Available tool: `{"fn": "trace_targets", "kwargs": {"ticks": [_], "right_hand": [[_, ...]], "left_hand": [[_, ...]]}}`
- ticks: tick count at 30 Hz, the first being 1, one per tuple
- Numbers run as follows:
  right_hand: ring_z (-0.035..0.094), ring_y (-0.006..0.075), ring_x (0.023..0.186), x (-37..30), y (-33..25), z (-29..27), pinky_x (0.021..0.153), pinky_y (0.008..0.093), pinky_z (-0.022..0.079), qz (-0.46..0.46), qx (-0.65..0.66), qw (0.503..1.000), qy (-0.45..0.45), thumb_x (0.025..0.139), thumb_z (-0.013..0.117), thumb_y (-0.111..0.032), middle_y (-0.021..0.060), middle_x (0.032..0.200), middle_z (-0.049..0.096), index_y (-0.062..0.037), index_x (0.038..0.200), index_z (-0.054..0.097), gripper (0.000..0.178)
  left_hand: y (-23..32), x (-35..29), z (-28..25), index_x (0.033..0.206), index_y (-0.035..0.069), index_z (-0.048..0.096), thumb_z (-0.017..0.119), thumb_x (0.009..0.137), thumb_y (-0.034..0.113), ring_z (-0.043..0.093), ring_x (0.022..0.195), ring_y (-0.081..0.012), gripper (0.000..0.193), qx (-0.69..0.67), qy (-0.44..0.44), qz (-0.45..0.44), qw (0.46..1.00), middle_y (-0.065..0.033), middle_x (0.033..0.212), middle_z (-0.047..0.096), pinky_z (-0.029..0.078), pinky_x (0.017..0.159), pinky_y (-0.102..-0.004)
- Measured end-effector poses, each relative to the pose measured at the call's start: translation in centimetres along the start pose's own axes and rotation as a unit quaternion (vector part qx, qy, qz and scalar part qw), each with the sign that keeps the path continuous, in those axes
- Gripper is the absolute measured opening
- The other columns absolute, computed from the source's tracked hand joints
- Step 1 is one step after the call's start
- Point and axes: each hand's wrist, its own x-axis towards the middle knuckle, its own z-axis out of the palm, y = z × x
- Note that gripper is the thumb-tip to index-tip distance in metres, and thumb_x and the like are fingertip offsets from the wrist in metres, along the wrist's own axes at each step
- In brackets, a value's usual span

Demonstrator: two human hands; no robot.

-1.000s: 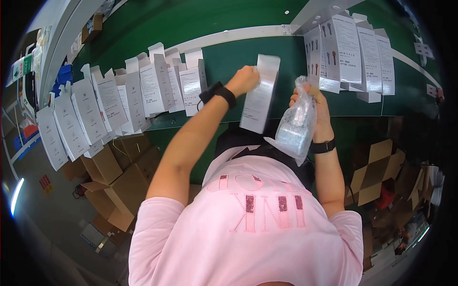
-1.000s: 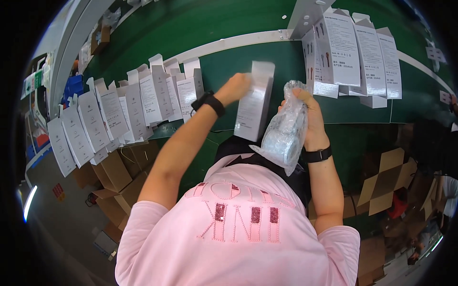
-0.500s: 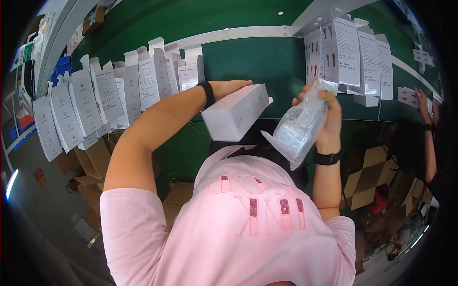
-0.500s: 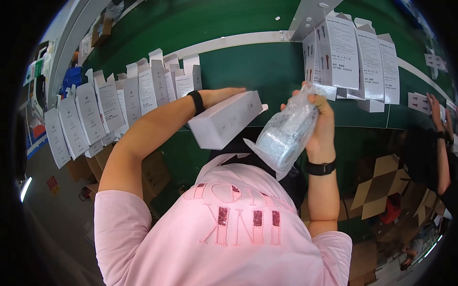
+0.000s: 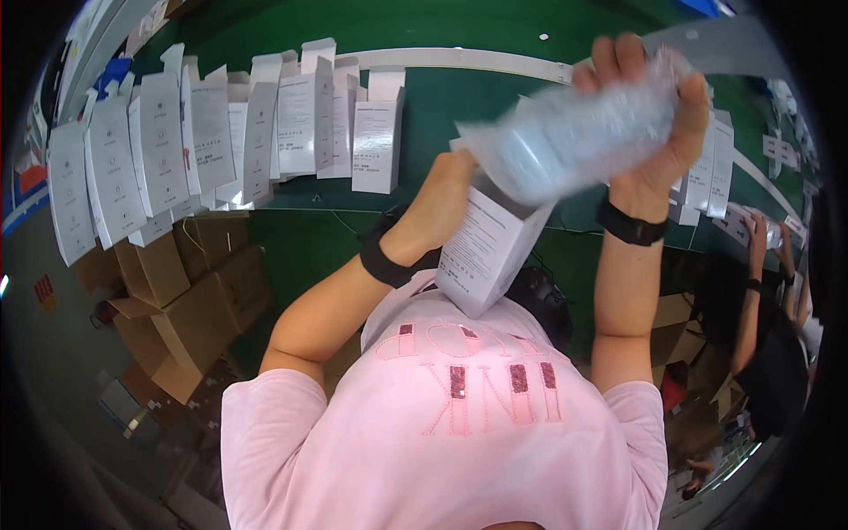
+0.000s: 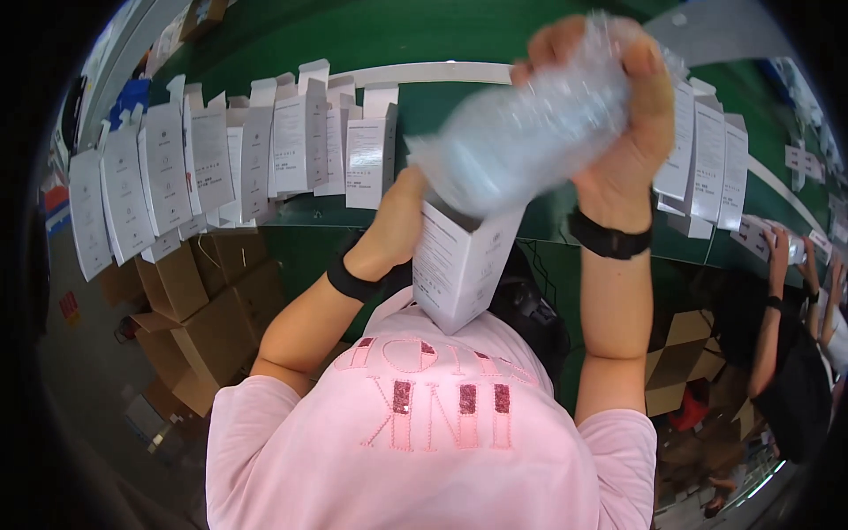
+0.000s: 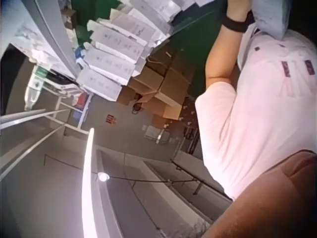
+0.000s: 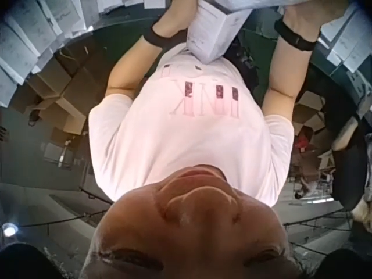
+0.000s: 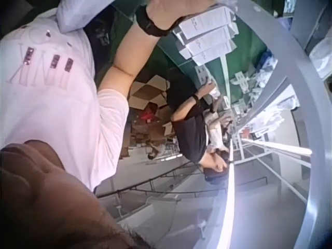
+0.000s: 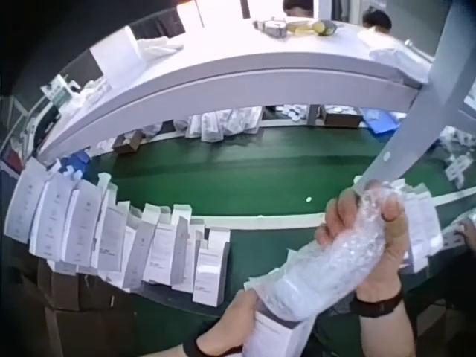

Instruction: Packaging products and instruction manuals into white boxes on a production line.

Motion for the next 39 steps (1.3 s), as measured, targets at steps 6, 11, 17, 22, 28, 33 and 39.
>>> {"fn": "trace_targets", "kwargs": {"ticks": [6, 11, 17, 22, 28, 33, 39], "right_hand": [[0.053, 0.0228, 0.086, -1.4, 2.5, 2.6, 0.077, 0.0381, 0.047, 0.141, 0.020, 0.990, -0.010, 0.095, 0.045, -0.037, 0.0124, 0.092, 0.056, -0.0078, 0.104, 0.055, 0.032], [0.058, 0.0229, 0.100, -1.2, -0.1, 7.6, 0.087, 0.0326, 0.044, 0.317, -0.571, 0.754, -0.064, 0.094, 0.046, -0.025, 0.0128, 0.114, 0.058, -0.0014, 0.118, 0.060, 0.036], [0.065, 0.0239, 0.078, 0.6, 3.7, 11.3, 0.075, 0.0340, 0.050, 0.436, -0.597, 0.622, -0.259, 0.078, 0.068, -0.008, 0.0134, 0.090, 0.068, 0.0009, 0.105, 0.067, 0.027], [0.065, 0.0174, 0.088, 1.3, 4.5, -3.9, 0.079, 0.0286, 0.050, 0.197, -0.733, 0.649, 0.053, 0.085, 0.068, -0.020, 0.0090, 0.095, 0.069, -0.0021, 0.102, 0.067, 0.025], [0.061, 0.0386, 0.087, -10.9, 16.4, -9.0, 0.077, 0.0423, 0.051, 0.314, -0.804, 0.505, 0.007, 0.077, 0.071, -0.019, 0.0204, 0.107, 0.054, -0.0047, 0.111, 0.054, 0.040], [0.059, 0.0081, 0.073, -5.8, 10.9, -5.9, 0.066, 0.0227, 0.045, 0.281, -0.636, 0.702, 0.154, 0.083, 0.066, -0.012, 0.0030, 0.080, 0.066, -0.0024, 0.097, 0.068, 0.017], [0.062, 0.0093, 0.081, 2.9, 2.7, 14.8, 0.071, 0.0222, 0.049, 0.056, -0.580, 0.810, 0.066, 0.080, 0.069, 0.000, 0.0023, 0.092, 0.066, 0.0004, 0.100, 0.065, 0.020]], "left_hand": [[0.8, -2.4, -0.5, 0.111, -0.012, 0.056, 0.030, 0.098, 0.030, 0.052, 0.072, -0.0143, 0.051, -0.027, 0.016, -0.013, 0.999, -0.0100, 0.080, 0.062, 0.044, 0.072, -0.0280], [1.1, -3.6, -1.6, 0.115, -0.009, 0.057, 0.033, 0.099, 0.033, 0.051, 0.077, -0.0150, 0.051, -0.059, 0.053, -0.004, 0.997, -0.0131, 0.079, 0.060, 0.044, 0.075, -0.0298], [1.0, -4.9, -3.1, 0.127, -0.007, 0.051, 0.031, 0.101, 0.030, 0.059, 0.088, -0.0200, 0.050, 0.086, 0.115, 0.071, 0.987, -0.0188, 0.101, 0.064, 0.045, 0.085, -0.0318], [0.0, -7.5, -8.5, 0.132, -0.004, 0.049, 0.030, 0.100, 0.024, 0.057, 0.106, -0.0195, 0.047, -0.064, 0.295, 0.039, 0.953, -0.0130, 0.119, 0.059, 0.042, 0.095, -0.0311], [1.4, -7.2, -8.6, 0.133, -0.001, 0.049, 0.030, 0.101, 0.025, 0.053, 0.113, -0.0176, 0.046, -0.216, 0.302, -0.001, 0.928, -0.0106, 0.124, 0.055, 0.038, 0.099, -0.0297], [3.6, -5.7, -7.4, 0.134, -0.003, 0.045, 0.032, 0.102, 0.037, 0.053, 0.113, -0.0169, 0.053, -0.299, 0.254, -0.045, 0.919, -0.0119, 0.123, 0.056, 0.038, 0.100, -0.0286], [5.0, -4.6, -5.2, 0.135, -0.008, 0.040, 0.031, 0.097, 0.058, 0.058, 0.106, -0.0170, 0.076, -0.299, 0.075, -0.079, 0.948, -0.0162, 0.119, 0.057, 0.046, 0.090, -0.0286]]}}
